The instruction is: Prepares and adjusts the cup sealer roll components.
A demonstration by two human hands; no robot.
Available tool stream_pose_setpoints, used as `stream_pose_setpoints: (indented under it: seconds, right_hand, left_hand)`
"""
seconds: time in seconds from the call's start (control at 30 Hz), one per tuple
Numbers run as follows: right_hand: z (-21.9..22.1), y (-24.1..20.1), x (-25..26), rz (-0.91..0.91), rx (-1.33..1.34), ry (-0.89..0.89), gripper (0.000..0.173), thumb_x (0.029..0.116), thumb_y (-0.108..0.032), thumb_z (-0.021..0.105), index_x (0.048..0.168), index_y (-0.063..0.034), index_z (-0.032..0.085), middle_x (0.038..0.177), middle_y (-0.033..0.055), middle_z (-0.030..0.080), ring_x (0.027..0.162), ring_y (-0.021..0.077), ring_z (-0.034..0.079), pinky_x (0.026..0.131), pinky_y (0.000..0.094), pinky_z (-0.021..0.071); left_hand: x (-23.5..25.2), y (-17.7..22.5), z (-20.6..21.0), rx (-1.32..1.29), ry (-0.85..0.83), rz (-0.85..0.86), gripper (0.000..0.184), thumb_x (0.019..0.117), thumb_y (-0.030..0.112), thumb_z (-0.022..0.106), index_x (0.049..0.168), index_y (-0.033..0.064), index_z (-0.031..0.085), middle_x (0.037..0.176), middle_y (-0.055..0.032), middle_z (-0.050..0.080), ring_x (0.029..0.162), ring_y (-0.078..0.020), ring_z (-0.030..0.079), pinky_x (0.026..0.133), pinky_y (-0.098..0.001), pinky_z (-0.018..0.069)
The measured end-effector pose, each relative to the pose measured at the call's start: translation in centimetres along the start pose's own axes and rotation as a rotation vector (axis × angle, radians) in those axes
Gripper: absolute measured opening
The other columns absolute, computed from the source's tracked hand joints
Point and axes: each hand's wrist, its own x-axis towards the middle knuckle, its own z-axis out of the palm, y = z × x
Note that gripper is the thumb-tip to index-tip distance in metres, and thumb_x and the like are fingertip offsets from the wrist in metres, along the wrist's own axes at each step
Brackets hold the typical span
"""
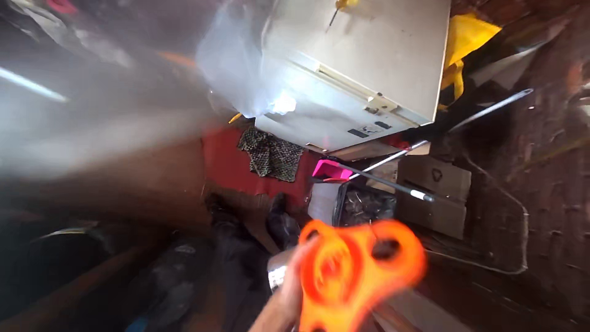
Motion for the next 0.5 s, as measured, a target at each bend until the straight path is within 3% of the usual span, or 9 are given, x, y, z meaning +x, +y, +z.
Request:
stream_pose_setpoints:
  seconds: [0.03,0.07,0.17,0.23,0.27,0.33,0.37,0.43,0.5]
  right_hand:
    - [-1.0,2.1,0.2,0.012,0.083,-0.095,0.028,0.0939,-0.004,0.065,0.119,0.0066,0.063,0.103,0.0051,0.070,0.094,0.0047,0.064,0.090,0.0262,0.0530]
    - [-2.0,5.8,1.4,-0.081,0.172,-0.189,0.040,0.0986,-0.014,0.061,0.135,0.0017,0.055,0.117,0.0001,0.068,0.109,0.0038,0.064,0.098,0.0273,0.0537]
    - [-2.6,10.2,2.1,-0.021,0.414,-0.196,0.037,0.0981,-0.020,0.059,0.131,-0.0041,0.058,0.116,-0.0042,0.071,0.110,0.0024,0.065,0.100,0.0272,0.0535]
    - [-2.8,10.4,1.2,0.115,0.416,-0.086,0.033,0.0995,-0.016,0.047,0.126,-0.0008,0.059,0.111,-0.0029,0.071,0.104,-0.0008,0.064,0.096,0.0227,0.0526]
    - [-2.8,10.0,0.9,0.161,0.360,0.013,0.028,0.1019,-0.010,0.042,0.115,0.0011,0.063,0.101,-0.0027,0.072,0.094,-0.0033,0.064,0.089,0.0183,0.0522]
    - [-3.6,9.9,1.0,0.181,0.321,0.030,0.033,0.1064,-0.007,0.035,0.110,0.0045,0.065,0.095,0.0001,0.069,0.088,-0.0017,0.060,0.085,0.0160,0.0490]
    - [-4.0,11.1,1.1,0.096,0.539,-0.019,0.035,0.1061,-0.019,0.036,0.106,-0.0028,0.067,0.095,-0.0024,0.072,0.089,-0.0012,0.065,0.085,0.0172,0.0523]
    - [-5.2,13.0,1.4,-0.056,0.849,-0.324,0.059,0.0993,-0.058,0.050,0.132,-0.0109,0.066,0.126,0.0009,0.072,0.120,0.0094,0.064,0.107,0.0303,0.0502]
    - [-5.8,13.9,1.5,-0.127,0.806,-0.401,0.094,0.0875,-0.080,0.050,0.148,-0.0090,0.050,0.142,0.0047,0.062,0.134,0.0144,0.055,0.115,0.0364,0.0430]
  left_hand:
    - [1.5,0.6,-1.1,0.012,0.069,0.059,0.035,0.0981,0.047,0.057,0.109,0.0206,0.077,0.105,0.0001,0.076,0.100,-0.0088,0.072,0.088,-0.0300,0.0595]
    - [3.0,1.2,-2.3,0.067,0.139,0.104,0.038,0.0983,0.050,0.054,0.108,0.0201,0.076,0.103,-0.0016,0.077,0.098,-0.0109,0.073,0.087,-0.0324,0.0608]
    - [5.8,2.1,-7.6,0.445,0.339,0.116,0.049,0.1066,0.038,0.025,0.117,0.0097,0.064,0.104,-0.0059,0.075,0.099,-0.0144,0.071,0.088,-0.0358,0.0603]
    - [5.6,2.5,-11.5,0.678,0.407,0.028,0.053,0.1079,0.031,0.019,0.125,0.0022,0.059,0.109,-0.0079,0.073,0.104,-0.0149,0.069,0.093,-0.0363,0.0581]
    - [5.0,2.3,-12.9,0.723,0.450,-0.019,0.053,0.1090,0.030,0.018,0.127,0.0011,0.058,0.109,-0.0082,0.072,0.104,-0.0148,0.069,0.093,-0.0359,0.0579]
    - [3.3,1.6,-14.8,0.686,0.540,-0.093,0.053,0.1103,0.031,0.017,0.127,0.0016,0.058,0.108,-0.0088,0.072,0.102,-0.0160,0.070,0.090,-0.0366,0.0585]
    - [2.6,1.0,-15.0,0.625,0.599,-0.108,0.052,0.1102,0.031,0.018,0.124,0.0026,0.059,0.104,-0.0090,0.073,0.098,-0.0170,0.071,0.086,-0.0372,0.0595]
    - [1.8,-0.9,-14.6,0.459,0.698,-0.098,0.051,0.1099,0.032,0.018,0.120,0.0040,0.060,0.100,-0.0107,0.074,0.093,-0.0197,0.073,0.081,-0.0397,0.0616]
    - [2.1,-2.6,-14.3,0.409,0.791,-0.031,0.048,0.1099,0.030,0.020,0.120,0.0033,0.059,0.100,-0.0109,0.073,0.093,-0.0193,0.072,0.082,-0.0394,0.0609]
